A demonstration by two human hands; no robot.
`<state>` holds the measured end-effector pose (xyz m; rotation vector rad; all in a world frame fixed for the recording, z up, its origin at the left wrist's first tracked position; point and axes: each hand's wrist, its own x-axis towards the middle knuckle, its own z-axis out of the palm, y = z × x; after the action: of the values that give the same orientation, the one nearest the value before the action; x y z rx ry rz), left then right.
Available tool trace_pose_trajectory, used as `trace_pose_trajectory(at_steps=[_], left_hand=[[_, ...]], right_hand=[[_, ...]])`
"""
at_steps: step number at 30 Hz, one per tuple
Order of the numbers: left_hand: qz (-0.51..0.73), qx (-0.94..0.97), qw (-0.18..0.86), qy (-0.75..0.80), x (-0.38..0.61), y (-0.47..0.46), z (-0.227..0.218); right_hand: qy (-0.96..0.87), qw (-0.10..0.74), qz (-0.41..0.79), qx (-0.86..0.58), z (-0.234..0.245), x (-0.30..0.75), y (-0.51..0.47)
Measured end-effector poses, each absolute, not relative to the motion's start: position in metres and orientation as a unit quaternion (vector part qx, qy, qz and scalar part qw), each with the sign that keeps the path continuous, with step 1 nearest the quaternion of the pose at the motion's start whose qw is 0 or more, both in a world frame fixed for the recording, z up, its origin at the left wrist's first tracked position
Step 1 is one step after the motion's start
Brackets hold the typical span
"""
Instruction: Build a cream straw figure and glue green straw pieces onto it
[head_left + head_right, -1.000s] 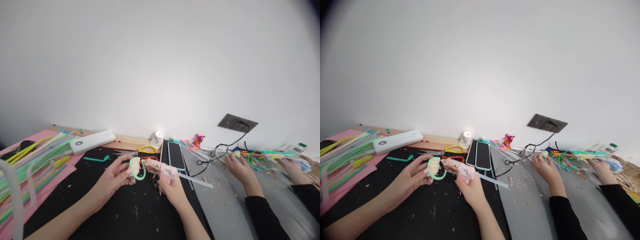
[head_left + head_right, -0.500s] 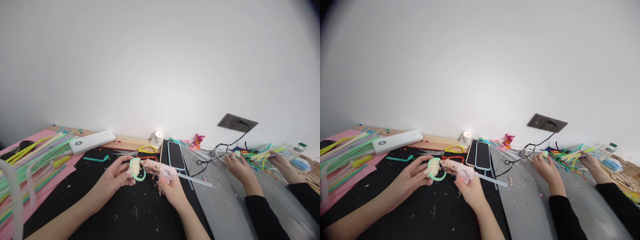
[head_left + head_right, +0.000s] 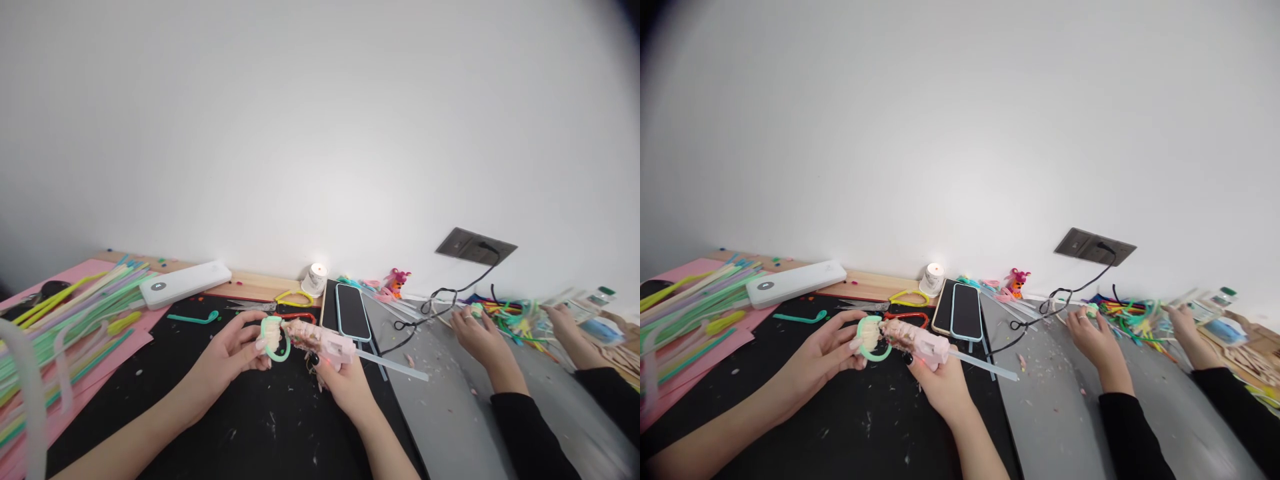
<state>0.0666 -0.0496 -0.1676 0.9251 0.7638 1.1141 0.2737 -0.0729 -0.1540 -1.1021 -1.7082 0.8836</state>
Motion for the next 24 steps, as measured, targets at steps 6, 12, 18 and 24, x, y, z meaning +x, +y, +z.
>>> trace_pose_trajectory(at_steps=[6,12,18,24], left_hand=[[0.5,0.425,0.67,0.346,0.0669,-0.0479,-0.1717],[0.504,0.427,0.661,0.355,0.0668,-0.0484,-0.1692],[0.495,0.443,0.66,0.352,0.0672,-0.0483,-0.168],[0.5,0.439,0.655,0.357,0.0694,-0.0499,-0.1655]], right_hand=[[-0.684,0.459,0.389,-0.413,-0.1528,0.2733,-0.0725],[-0.678,0.449,0.374,-0.445,-0.1581,0.2752,-0.0717],[-0.691,0.45,0.372,-0.427,-0.1568,0.2745,-0.0733],[-0.704,0.449,0.363,-0.413,-0.1542,0.274,-0.0724]])
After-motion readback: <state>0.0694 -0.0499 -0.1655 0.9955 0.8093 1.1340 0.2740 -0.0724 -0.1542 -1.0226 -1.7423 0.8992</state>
